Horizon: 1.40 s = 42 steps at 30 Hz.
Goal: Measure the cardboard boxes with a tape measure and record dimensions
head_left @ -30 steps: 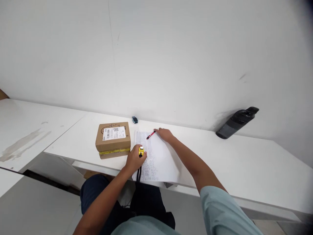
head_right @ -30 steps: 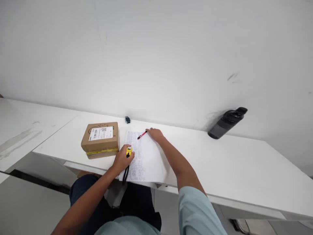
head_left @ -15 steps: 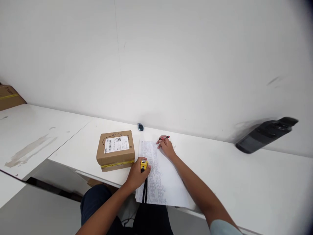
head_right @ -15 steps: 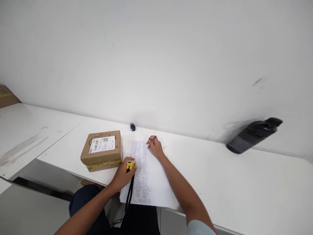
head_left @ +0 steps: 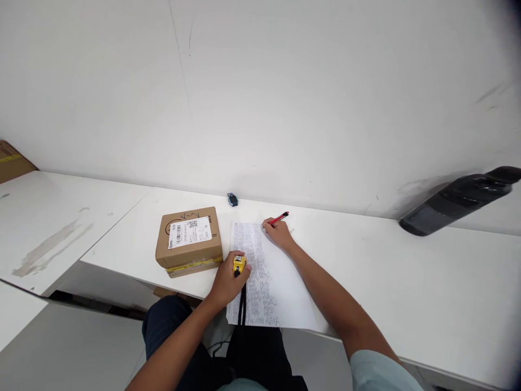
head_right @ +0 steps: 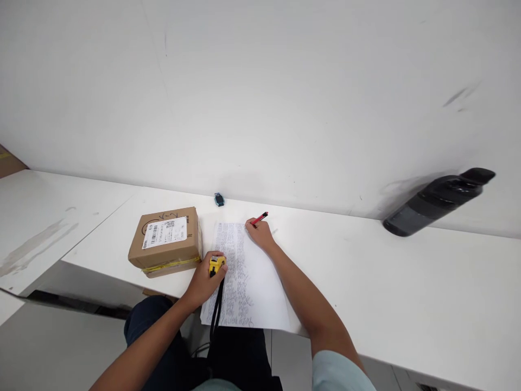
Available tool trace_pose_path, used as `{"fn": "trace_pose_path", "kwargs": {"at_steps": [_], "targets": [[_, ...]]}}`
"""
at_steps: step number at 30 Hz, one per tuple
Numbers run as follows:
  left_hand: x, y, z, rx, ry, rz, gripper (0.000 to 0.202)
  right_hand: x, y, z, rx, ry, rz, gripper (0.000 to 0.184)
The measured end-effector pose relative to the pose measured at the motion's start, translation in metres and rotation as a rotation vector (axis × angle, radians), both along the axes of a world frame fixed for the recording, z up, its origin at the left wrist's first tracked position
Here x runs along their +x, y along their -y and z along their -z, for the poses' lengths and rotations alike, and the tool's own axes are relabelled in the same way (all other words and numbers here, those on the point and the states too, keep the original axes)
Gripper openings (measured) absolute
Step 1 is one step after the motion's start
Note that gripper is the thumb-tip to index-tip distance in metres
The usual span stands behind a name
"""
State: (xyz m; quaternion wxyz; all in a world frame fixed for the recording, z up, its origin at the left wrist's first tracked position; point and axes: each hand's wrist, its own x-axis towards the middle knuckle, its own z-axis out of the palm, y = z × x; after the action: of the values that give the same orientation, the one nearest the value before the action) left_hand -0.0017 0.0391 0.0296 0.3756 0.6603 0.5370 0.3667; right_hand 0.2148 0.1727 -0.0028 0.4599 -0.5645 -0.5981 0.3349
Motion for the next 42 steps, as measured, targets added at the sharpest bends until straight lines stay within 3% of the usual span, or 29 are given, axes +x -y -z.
{"fn": "trace_pose_path", "kwargs": {"at_steps": [12, 42], "targets": [[0.0004, 0.0014, -0.0020, -0.020, 0.049, 0.001, 0.033, -0.0006, -0.0003, -0.0038, -0.052, 0.028, -0.001, 0.025], [-0.0008, 0.0019, -0.0001, -0.010, 0.017, 0.007, 0.032, -0.0016, 0.0031, -0.0030, -0.004, 0.065, 0.072, 0.023]]}}
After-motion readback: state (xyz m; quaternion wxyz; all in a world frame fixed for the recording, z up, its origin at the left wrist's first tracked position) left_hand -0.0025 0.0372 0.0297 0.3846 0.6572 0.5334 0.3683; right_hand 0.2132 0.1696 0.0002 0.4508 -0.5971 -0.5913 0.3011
